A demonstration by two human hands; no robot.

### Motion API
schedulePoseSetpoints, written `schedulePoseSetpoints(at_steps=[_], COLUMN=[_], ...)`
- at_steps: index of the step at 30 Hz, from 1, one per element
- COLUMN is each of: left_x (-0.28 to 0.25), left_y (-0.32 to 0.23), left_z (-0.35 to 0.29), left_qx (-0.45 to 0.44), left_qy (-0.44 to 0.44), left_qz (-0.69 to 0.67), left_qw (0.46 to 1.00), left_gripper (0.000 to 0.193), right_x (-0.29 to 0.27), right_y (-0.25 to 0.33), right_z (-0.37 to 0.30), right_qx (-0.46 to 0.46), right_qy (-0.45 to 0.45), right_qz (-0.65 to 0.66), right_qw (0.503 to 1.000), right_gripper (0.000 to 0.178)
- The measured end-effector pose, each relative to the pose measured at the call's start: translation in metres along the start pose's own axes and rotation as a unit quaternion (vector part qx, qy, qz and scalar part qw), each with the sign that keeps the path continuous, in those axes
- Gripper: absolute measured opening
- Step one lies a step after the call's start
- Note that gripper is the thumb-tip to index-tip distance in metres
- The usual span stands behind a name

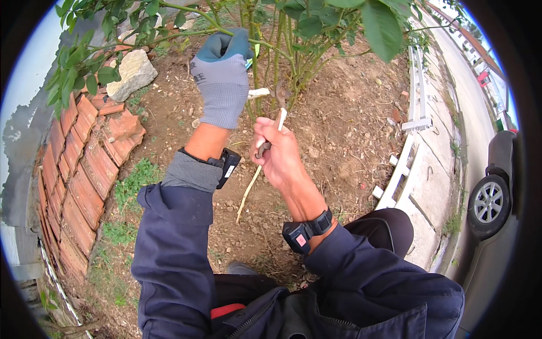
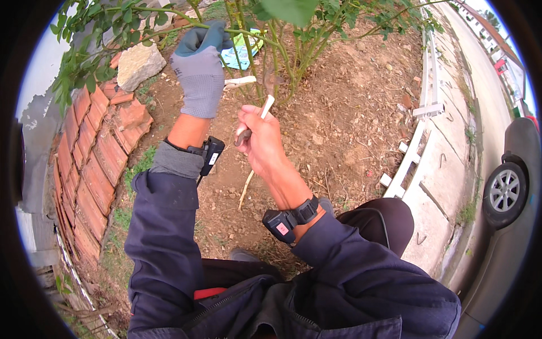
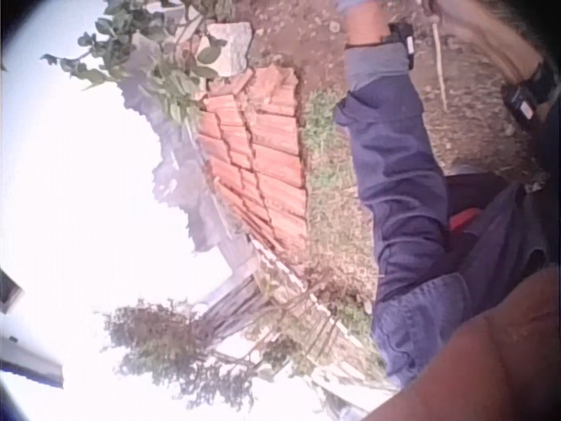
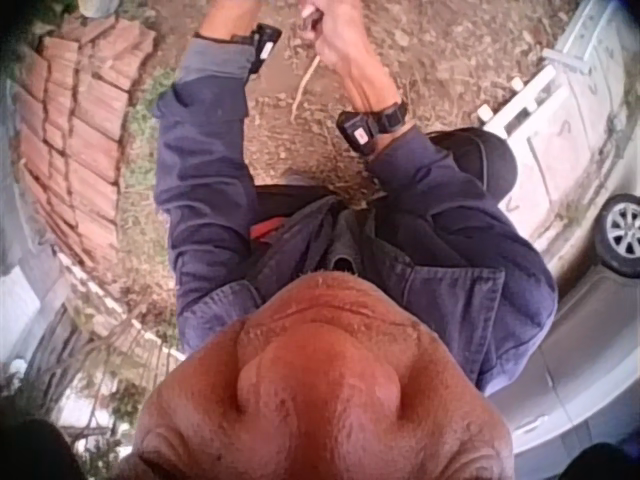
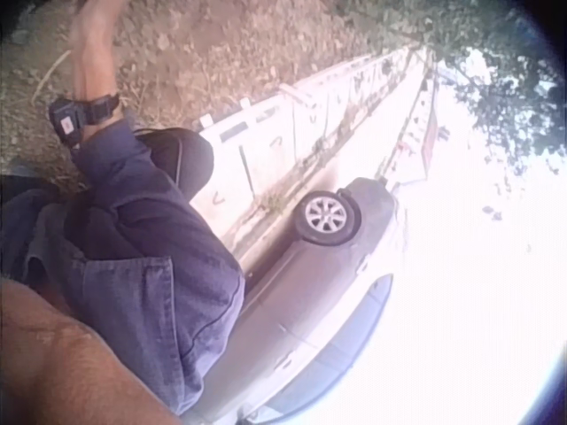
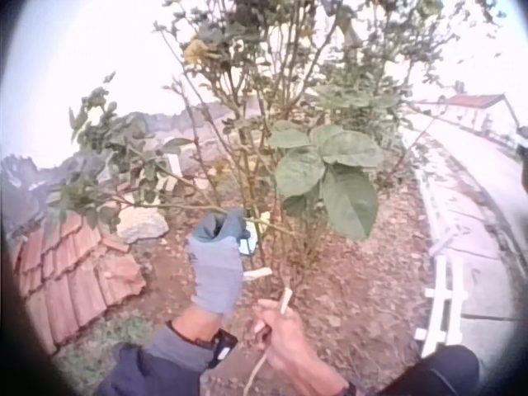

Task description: The person uses pruning shears to cut small branches from a tree and a bush in a garden. They hold branches with one hand and cut with the other, then drop the cut pieces to the ground.

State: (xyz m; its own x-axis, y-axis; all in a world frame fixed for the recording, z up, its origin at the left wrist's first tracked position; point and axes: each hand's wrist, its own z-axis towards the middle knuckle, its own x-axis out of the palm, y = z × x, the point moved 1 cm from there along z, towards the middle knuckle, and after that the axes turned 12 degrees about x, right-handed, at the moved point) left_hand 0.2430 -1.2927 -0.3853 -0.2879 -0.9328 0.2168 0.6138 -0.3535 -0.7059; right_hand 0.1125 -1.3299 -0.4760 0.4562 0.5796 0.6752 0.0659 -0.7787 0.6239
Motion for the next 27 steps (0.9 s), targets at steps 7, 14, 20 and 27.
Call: schedulePoseSetpoints(at_steps=[7, 14, 20, 27], left_x=[0.009, 0.0, 0.005, 0.009], left_y=[0.0, -0.012, -0.015, -0.012], left_z=[-0.002, -0.006, -0.003, 0.004], left_qx=[0.035, 0.111, -0.024, -0.019], left_qy=[0.012, 0.072, 0.033, 0.031], left_qz=[-0.002, 0.088, -0.016, -0.036], left_qw=[0.999, 0.987, 0.999, 0.999], left_gripper=[0.025, 0.027, 0.03, 0.031], right_x=[-0.025, -0.092, -0.156, -0.199], right_y=[-0.007, -0.007, -0.004, -0.005], right_z=[0.016, 0.034, 0.049, 0.055], right_qx=[0.023, 0.035, -0.007, -0.071], right_qy=[0.06, 0.241, 0.131, -0.009], right_qz=[0.117, 0.215, 0.052, -0.059], right_qw=[0.991, 0.946, 0.99, 0.996], right_gripper=[0.016, 0.018, 0.01, 0.012])
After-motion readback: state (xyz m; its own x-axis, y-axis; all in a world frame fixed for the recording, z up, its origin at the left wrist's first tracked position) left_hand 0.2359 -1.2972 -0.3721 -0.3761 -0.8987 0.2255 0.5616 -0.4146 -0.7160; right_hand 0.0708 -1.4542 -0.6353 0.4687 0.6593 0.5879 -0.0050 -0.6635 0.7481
